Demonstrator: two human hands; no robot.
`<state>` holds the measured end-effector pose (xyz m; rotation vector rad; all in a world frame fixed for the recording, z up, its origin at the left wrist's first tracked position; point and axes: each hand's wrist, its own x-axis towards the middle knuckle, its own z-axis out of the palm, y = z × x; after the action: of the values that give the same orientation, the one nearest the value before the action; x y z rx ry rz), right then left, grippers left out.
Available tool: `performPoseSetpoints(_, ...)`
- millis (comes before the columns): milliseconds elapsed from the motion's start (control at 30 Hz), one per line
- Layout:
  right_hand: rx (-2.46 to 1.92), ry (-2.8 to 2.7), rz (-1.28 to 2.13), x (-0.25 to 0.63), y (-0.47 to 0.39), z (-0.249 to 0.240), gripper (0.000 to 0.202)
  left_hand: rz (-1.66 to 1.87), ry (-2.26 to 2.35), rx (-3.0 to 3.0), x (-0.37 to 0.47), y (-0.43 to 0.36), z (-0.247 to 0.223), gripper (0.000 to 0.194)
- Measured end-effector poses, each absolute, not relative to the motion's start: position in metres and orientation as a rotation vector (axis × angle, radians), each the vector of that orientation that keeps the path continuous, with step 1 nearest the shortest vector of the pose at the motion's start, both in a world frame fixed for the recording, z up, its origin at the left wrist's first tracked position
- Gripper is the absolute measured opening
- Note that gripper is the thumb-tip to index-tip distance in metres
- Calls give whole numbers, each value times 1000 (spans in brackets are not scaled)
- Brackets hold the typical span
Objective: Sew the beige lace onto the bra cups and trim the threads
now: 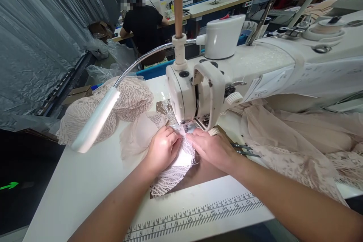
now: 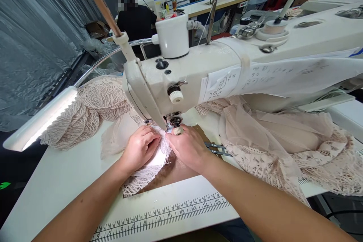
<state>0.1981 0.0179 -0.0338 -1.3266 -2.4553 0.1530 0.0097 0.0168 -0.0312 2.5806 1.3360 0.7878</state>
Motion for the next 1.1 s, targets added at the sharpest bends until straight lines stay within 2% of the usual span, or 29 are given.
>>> performPoseSetpoints(467,-1305,-2460,48,199,17,-34,28,751,1342,2613,9,18,-30,21)
performPoseSetpoints(867,-1277,-2503,105,204,16,-27,25,687,1414,2553,5,12,-25,17)
performPoseSetpoints(1100,-985,-2397,263,211,7,-24,34,477,1697,2219,-16,-7,16,38)
